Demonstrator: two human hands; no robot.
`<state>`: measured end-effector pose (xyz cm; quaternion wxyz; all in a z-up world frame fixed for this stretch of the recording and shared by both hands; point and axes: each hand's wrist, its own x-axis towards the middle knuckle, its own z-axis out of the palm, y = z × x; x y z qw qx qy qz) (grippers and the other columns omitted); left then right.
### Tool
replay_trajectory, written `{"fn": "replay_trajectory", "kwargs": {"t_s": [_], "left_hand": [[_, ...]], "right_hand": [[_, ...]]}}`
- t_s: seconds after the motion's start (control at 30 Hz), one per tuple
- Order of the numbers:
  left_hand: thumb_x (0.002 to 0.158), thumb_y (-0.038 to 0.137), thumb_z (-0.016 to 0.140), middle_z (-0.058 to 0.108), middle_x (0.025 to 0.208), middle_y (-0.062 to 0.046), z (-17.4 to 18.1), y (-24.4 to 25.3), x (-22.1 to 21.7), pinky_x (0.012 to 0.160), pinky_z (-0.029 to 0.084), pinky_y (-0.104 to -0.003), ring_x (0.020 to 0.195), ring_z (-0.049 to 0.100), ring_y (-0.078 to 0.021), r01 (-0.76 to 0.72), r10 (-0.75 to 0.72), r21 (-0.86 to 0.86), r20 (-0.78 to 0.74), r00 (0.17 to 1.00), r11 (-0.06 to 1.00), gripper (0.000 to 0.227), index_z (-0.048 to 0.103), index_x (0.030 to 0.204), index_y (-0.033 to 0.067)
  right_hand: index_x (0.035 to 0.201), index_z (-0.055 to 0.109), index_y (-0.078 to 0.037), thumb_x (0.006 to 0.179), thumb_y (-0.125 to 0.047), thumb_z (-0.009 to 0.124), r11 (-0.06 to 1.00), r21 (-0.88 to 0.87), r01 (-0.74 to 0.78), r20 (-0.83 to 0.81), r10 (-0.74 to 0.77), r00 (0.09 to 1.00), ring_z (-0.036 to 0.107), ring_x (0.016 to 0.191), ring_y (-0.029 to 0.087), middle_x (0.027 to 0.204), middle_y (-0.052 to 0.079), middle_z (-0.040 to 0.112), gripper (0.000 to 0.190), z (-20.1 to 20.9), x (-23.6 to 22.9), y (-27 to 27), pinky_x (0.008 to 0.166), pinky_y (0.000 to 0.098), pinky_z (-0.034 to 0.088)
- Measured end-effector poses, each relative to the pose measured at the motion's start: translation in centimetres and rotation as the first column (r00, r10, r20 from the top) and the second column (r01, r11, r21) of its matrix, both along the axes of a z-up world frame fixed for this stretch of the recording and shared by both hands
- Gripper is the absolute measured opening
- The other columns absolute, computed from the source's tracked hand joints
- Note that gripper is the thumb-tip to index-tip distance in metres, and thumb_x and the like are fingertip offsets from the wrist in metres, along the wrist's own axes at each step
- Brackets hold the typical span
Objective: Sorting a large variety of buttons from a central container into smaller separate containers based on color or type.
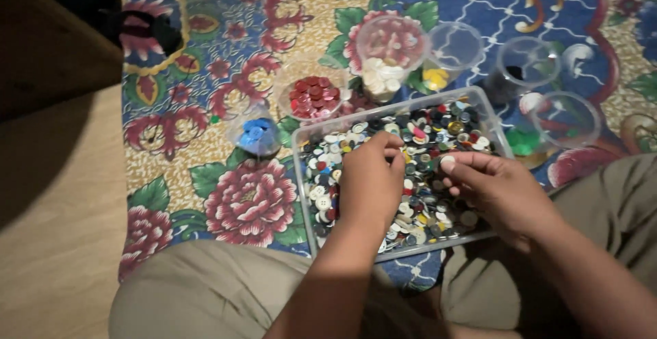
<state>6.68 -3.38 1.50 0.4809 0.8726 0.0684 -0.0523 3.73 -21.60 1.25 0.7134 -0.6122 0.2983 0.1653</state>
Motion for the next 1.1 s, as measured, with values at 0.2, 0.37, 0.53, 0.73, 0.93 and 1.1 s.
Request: {"fn": "replay_trajectory", "kwargs": {"t_s": [0.2, 0.37, 0.53, 0.73, 0.93, 1.1], "left_hand": [[0.084, 0.008, 0.07, 0.079, 0.092, -0.001, 0.5, -1.3, -0.4, 0.071, 0.06, -0.033, 0.077, 0.075, -0.0181, 0.094, -0.096, -0.045, -0.036, 0.995, 0.995, 0.026, 0.075, 0.108, 0.0151], [0.075, 0.016, 0.079, 0.069, 0.111, -0.009, -0.6, 1.3, -2.2, 0.086, 0.053, -0.044, 0.093, 0.064, -0.0312, 0.392, -0.392, 0.277, -0.056, 0.918, 0.877, 0.04, 0.075, 0.114, 0.018], [0.077, 0.01, 0.078, 0.065, 0.105, 0.0, -1.2, 3.7, -3.0, 0.087, 0.051, -0.043, 0.103, 0.06, -0.0252, 0.544, -0.557, 0.402, -0.096, 0.825, 0.736, 0.021, 0.075, 0.094, 0.0227], [0.089, 0.021, 0.069, 0.077, 0.097, -0.004, 0.8, 3.2, -2.2, 0.079, 0.055, -0.047, 0.093, 0.066, -0.0305, 0.269, -0.258, 0.416, -0.084, 0.962, 0.869, 0.019, 0.074, 0.107, 0.0215], [0.095, 0.027, 0.069, 0.063, 0.117, -0.001, 2.1, 1.9, -4.1, 0.094, 0.05, -0.044, 0.105, 0.058, -0.0225, 0.532, -0.456, 0.364, -0.279, 0.845, 0.765, 0.021, 0.073, 0.115, 0.0265], [0.082, 0.003, 0.059, 0.072, 0.097, -0.014, -1.7, 1.0, -5.8, 0.081, 0.054, -0.049, 0.094, 0.061, -0.0349, 0.516, -0.544, 0.546, -0.126, 0.83, 0.66, 0.018, 0.074, 0.092, 0.0067]], "right_hand": [[0.136, 0.072, -0.001, 0.101, -0.008, 0.058, 1.0, 0.02, -0.024, -0.05, 0.025, 0.998, 0.053, 0.076, 0.016, 0.094, 0.012, 0.065, 0.038, 0.6, -0.1, -1.3, 0.066, 0.0266, 0.044], [0.131, 0.072, 0.002, 0.103, -0.006, 0.058, 0.979, -0.177, -0.105, -0.037, 0.1, 0.994, 0.058, 0.077, 0.02, 0.096, 0.014, 0.069, 0.032, 0.4, -0.1, -2.0, 0.062, 0.0288, 0.042], [0.121, 0.072, 0.007, 0.103, -0.003, 0.057, 0.948, -0.3, -0.108, -0.009, 0.11, 0.994, 0.063, 0.091, 0.025, 0.103, 0.022, 0.072, 0.026, 0.5, -0.5, -2.2, 0.079, 0.0334, 0.047], [0.112, 0.07, 0.005, 0.1, -0.003, 0.061, 0.97, -0.23, -0.085, 0.083, 0.106, 0.991, 0.051, 0.079, 0.02, 0.093, 0.017, 0.065, 0.016, 0.8, -0.5, -3.3, 0.071, 0.0306, 0.039], [0.139, 0.065, 0.003, 0.108, -0.002, 0.043, 0.977, -0.194, -0.09, -0.071, 0.077, 0.994, 0.052, 0.087, 0.024, 0.113, 0.025, 0.072, 0.039, 2.7, -0.3, -2.5, 0.076, 0.0343, 0.041], [0.138, 0.06, 0.007, 0.108, -0.001, 0.038, 0.992, -0.121, -0.026, -0.098, 0.014, 0.995, 0.057, 0.102, 0.027, 0.12, 0.026, 0.065, 0.038, 3.6, -0.3, -1.9, 0.093, 0.0353, 0.045]]}}
